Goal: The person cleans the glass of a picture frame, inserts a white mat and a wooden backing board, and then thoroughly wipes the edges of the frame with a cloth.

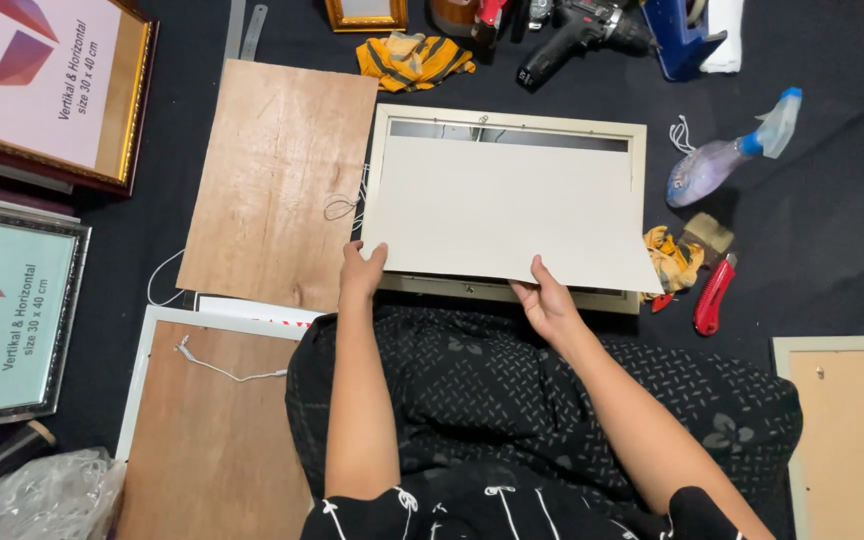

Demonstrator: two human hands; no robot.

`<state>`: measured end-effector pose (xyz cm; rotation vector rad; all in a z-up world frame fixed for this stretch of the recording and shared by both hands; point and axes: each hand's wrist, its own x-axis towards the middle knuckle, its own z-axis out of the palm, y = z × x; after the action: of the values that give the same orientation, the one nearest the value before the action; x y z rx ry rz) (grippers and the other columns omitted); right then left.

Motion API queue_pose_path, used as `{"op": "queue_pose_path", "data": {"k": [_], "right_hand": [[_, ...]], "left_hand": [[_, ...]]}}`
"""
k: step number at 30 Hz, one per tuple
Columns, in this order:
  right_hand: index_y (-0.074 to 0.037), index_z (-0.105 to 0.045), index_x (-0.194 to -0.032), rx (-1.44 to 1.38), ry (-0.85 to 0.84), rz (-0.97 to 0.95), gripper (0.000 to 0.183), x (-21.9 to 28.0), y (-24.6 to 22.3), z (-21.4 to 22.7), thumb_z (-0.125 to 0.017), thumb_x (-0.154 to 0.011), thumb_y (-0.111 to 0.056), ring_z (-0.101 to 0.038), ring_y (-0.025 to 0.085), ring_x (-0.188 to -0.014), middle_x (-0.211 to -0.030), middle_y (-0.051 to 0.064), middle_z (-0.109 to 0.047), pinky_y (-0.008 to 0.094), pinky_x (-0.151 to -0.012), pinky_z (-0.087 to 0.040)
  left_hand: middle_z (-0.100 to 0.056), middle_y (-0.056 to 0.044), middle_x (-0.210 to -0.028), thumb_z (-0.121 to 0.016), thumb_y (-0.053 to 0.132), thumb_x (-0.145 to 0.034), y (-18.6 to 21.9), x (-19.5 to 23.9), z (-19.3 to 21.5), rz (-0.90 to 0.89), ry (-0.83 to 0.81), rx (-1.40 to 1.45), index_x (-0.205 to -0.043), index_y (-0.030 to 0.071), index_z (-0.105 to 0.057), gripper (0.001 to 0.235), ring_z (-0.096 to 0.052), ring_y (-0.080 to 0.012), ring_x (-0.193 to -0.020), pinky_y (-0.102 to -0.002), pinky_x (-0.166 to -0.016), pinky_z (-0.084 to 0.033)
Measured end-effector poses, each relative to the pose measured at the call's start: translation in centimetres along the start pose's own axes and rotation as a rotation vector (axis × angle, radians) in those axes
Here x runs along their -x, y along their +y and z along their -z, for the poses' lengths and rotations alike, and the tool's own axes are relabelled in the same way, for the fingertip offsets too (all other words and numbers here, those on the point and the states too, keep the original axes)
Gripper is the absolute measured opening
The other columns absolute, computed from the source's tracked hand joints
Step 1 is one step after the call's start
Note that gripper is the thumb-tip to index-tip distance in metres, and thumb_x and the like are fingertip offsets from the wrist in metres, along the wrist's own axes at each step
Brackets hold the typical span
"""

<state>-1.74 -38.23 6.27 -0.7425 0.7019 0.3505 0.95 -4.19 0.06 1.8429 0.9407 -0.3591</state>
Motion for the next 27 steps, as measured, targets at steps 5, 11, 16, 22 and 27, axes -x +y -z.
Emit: {"op": "queue_pose_path", "data": {"k": [5,11,16,22,27], "right_hand": [[-0.006,-0.049,-0.143,-0.047,0.004,-0.036,0.053,1.3,-1.2,-1.3,-0.066,-0.101,-0.034,-0.059,0.032,-0.130,-0.147,0.017,-0.052,0.044,-0.109,-0.056],[-0.005,-0.027,-0.154,-0.025,0.215,0.136,0.083,-1.5,-3.8,4.2,-0.075,-0.097,-0.043,-0.045,0.045,-0.139,-0.152,0.023,-0.030,0.061,-0.116,-0.041],[-0.013,-0.028,-0.152,-0.197,0.411,0.285,0.081,-6.0,-9.3,12.9,-0.085,-0.095,-0.027,-0.050,0.051,-0.134,-0.147,0.020,-0.035,0.070,-0.112,-0.039],[-0.012,-0.011,-0.163,0.358,0.255,0.288,0.081,2.6,-16.3,7.8,-0.068,-0.106,-0.023,-0.015,0.063,-0.146,-0.156,0.035,0.003,0.070,-0.113,-0.032],[-0.006,-0.031,-0.156,0.434,0.253,0.192,0.062,-3.8,-16.1,14.1,-0.061,-0.104,-0.020,-0.052,0.045,-0.129,-0.141,0.028,-0.038,0.055,-0.110,-0.048]], "left_hand": [[-0.042,-0.034,-0.144,-0.062,0.015,-0.098,7.1,11.4,1.8,-0.087,0.016,0.365,-0.152,0.005,-0.037,0.059,-0.074,-0.0333,-0.095,-0.037,-0.081,-0.065],[-0.049,-0.030,-0.142,-0.063,0.006,-0.096,5.0,7.5,1.0,-0.182,0.091,0.413,-0.143,-0.001,-0.050,0.048,-0.074,-0.0184,-0.072,-0.030,-0.071,-0.065],[-0.055,-0.028,-0.127,-0.065,0.004,-0.095,4.3,6.2,0.3,-0.197,0.116,0.473,-0.147,-0.001,-0.042,0.057,-0.073,-0.0184,-0.067,-0.026,-0.069,-0.065],[-0.055,-0.028,-0.127,-0.065,0.005,-0.096,3.1,4.0,-0.5,-0.178,0.075,0.578,-0.142,-0.004,-0.045,0.051,-0.076,-0.0235,-0.067,-0.027,-0.067,-0.067],[-0.046,-0.032,-0.138,-0.064,0.003,-0.096,3.6,4.9,-0.6,-0.167,0.065,0.637,-0.142,-0.004,-0.043,0.051,-0.076,-0.0273,-0.071,-0.030,-0.072,-0.068]]}}
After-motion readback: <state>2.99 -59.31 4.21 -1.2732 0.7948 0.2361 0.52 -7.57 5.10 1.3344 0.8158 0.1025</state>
